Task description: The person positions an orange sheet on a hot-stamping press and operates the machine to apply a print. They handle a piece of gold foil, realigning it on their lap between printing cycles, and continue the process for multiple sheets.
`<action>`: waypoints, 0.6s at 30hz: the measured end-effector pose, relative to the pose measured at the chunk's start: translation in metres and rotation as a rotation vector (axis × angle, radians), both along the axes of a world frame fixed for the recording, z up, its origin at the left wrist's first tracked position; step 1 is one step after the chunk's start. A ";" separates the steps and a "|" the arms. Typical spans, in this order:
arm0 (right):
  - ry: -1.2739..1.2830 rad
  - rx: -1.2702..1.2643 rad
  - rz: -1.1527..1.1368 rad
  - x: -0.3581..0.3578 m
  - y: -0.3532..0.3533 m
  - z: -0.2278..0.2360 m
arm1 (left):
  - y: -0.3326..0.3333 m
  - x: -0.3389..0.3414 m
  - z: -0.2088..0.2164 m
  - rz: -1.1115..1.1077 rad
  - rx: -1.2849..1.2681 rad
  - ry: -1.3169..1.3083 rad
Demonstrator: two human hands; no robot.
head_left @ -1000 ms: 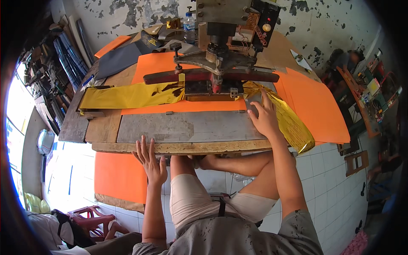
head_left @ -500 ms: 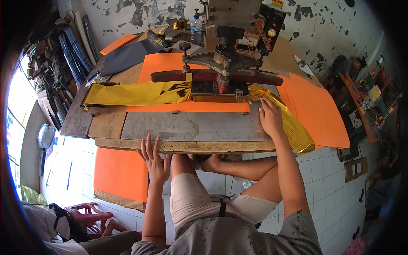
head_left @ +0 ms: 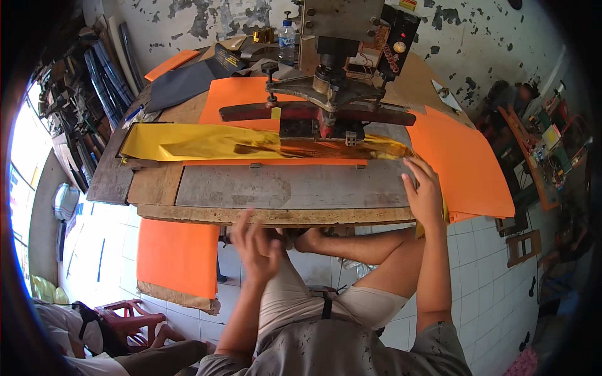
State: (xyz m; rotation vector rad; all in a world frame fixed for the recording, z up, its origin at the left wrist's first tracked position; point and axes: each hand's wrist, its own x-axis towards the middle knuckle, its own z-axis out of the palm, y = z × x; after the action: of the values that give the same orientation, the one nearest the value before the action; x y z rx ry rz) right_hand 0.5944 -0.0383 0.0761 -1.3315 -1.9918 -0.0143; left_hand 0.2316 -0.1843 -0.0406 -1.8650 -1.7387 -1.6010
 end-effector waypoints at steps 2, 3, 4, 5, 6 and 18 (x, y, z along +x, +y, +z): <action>-0.007 -0.039 0.008 0.005 -0.028 0.014 | -0.007 0.033 0.008 -0.255 -0.084 -0.064; -0.014 -0.080 0.021 0.007 -0.042 0.018 | -0.009 0.052 0.016 -0.387 -0.130 -0.135; -0.015 -0.082 0.022 0.007 -0.057 0.021 | -0.009 0.068 0.017 -0.569 -0.226 -0.246; -0.005 -0.100 0.044 0.007 -0.072 0.020 | -0.009 0.085 0.021 -0.567 -0.229 -0.247; 0.003 -0.115 0.063 0.007 -0.086 0.020 | -0.007 0.103 0.030 -0.750 -0.325 -0.536; 0.014 -0.297 0.412 0.006 -0.169 -0.022 | -0.002 0.145 -0.021 -1.061 -0.927 -1.234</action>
State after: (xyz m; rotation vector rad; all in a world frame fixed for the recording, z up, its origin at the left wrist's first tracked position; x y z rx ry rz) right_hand 0.6001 -0.2072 0.0544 -1.0620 -2.2842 0.4978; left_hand 0.3771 -0.1860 -0.0619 -2.7705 -2.2646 -3.2804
